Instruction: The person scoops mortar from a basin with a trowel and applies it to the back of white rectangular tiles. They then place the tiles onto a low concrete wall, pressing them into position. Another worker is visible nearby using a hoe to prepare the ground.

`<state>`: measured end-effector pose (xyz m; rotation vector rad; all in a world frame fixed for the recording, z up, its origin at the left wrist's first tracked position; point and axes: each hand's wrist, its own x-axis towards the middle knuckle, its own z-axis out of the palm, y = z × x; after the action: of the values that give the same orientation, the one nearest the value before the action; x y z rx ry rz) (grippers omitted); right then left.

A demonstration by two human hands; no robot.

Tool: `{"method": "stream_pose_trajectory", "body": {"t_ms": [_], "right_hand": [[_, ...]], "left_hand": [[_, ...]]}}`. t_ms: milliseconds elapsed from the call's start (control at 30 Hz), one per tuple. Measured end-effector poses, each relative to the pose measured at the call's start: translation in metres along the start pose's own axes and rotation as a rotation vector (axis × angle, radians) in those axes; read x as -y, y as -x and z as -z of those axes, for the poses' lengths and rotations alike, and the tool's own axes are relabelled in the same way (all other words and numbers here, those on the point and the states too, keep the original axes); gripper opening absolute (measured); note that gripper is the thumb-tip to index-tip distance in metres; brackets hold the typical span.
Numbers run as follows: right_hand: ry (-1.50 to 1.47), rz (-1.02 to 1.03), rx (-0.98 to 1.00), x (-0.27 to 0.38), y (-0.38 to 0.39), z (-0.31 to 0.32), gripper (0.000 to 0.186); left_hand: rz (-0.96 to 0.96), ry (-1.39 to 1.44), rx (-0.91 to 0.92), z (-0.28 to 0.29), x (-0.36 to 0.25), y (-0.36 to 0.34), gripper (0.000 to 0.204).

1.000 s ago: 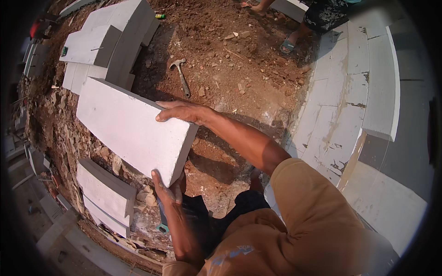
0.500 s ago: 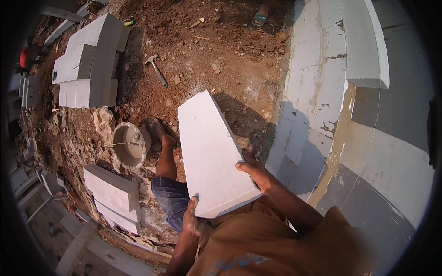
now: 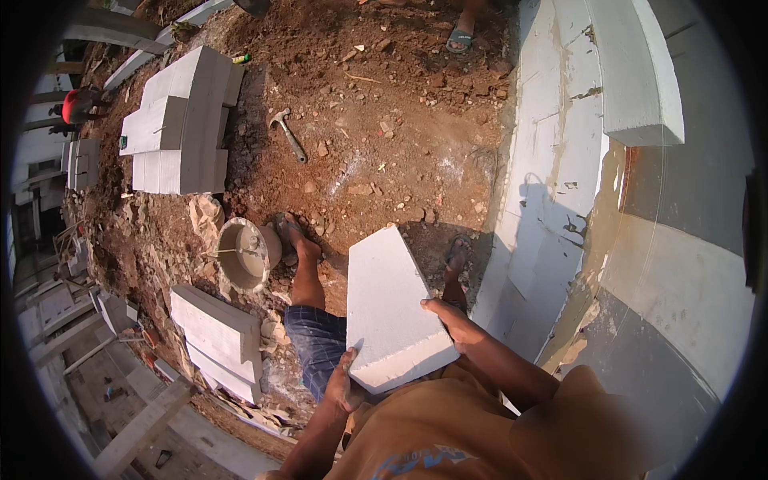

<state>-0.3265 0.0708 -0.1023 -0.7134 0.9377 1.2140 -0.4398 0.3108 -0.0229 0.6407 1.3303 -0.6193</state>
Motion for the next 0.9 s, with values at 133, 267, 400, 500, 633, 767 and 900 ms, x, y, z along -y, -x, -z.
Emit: {"method": "stream_pose_trajectory", "body": {"t_ms": [133, 267, 400, 500, 633, 767, 900], "right_hand": [[-0.085, 0.045, 0.07, 0.004, -0.007, -0.022, 0.061], [-0.039, -0.09, 0.092, 0.008, -0.051, -0.036, 0.075], [0.047, -0.066, 0.116, 0.016, -0.085, -0.044, 0.085], [0.008, -0.047, 0.177, 0.029, -0.101, -0.056, 0.083], [-0.051, -0.036, 0.28, 0.052, -0.097, -0.076, 0.078], [0.257, 0.064, 0.103, 0.074, -0.1, -0.05, 0.076], [1.08, 0.242, -0.093, 0.152, -0.146, -0.06, 0.074]], "left_hand": [[0.005, -0.047, -0.012, 0.013, -0.024, -0.004, 0.068], [-0.021, -0.245, -0.166, 0.009, -0.069, -0.004, 0.073], [-0.046, -0.238, -0.226, 0.02, -0.1, -0.031, 0.065], [-0.322, -0.4, -0.294, 0.033, -0.104, -0.059, 0.078], [-0.996, -0.943, -0.741, -0.006, -0.106, -0.045, 0.08], [-1.108, -0.881, -0.608, -0.007, -0.109, -0.043, 0.069], [-1.161, -0.894, -0.547, 0.0, -0.112, -0.053, 0.061]]}}
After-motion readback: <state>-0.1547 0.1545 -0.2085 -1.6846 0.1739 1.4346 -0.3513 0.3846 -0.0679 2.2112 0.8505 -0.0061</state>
